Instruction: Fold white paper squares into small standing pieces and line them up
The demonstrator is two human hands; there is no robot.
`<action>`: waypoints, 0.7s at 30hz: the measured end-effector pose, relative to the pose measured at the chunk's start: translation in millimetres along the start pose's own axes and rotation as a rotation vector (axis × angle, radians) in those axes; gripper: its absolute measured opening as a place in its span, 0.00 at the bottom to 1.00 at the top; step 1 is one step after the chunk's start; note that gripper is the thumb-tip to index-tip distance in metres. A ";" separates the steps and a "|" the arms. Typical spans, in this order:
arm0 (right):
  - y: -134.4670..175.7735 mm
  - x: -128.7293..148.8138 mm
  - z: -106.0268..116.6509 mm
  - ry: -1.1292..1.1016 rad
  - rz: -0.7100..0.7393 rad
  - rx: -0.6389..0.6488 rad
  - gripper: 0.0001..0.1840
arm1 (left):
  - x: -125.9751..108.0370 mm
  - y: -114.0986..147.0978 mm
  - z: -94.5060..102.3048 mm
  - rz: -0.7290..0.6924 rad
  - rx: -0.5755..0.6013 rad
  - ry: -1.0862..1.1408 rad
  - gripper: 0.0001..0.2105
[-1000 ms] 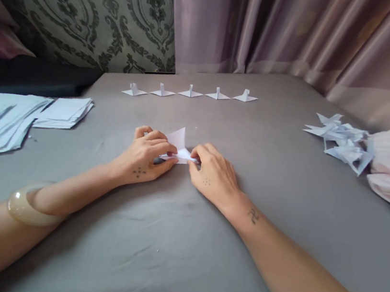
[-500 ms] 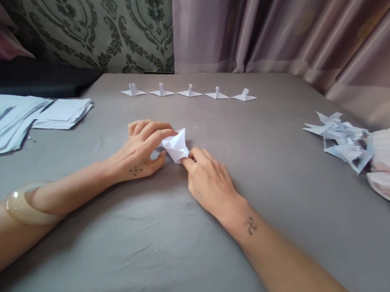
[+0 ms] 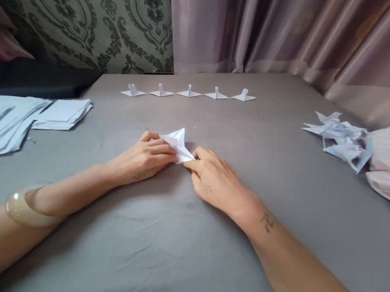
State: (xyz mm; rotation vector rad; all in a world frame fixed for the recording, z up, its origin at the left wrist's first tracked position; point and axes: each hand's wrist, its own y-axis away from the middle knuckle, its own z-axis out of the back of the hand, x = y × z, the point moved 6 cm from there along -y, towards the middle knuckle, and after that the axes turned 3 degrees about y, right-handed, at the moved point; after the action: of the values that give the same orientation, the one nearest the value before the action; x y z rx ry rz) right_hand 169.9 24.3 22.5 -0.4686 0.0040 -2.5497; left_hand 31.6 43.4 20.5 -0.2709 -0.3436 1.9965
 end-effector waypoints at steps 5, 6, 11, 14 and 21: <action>1.4 -11.8 6.2 -0.093 -0.039 0.034 0.19 | -5.8 -1.2 0.8 -0.039 0.098 -0.041 0.14; 1.6 -14.3 7.2 -0.108 -0.050 0.042 0.19 | -7.0 -1.7 1.3 -0.039 0.117 -0.047 0.14; 1.0 -20.0 10.8 -0.163 -0.049 0.062 0.20 | -10.7 -3.8 2.4 -0.034 0.181 -0.037 0.17; 0.6 -20.3 13.3 -0.178 -0.050 0.051 0.19 | -10.5 -3.6 0.6 -0.024 0.210 -0.036 0.17; -3.6 -20.3 11.9 -0.159 -0.115 -0.021 0.14 | -9.9 -2.3 -2.0 -0.012 0.177 -0.088 0.16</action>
State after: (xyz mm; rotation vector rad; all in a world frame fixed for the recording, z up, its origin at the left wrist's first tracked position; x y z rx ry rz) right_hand 188.1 38.9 27.3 -0.6969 -0.0563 -2.6190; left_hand 38.4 35.7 19.8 -0.0694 -0.2216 2.0163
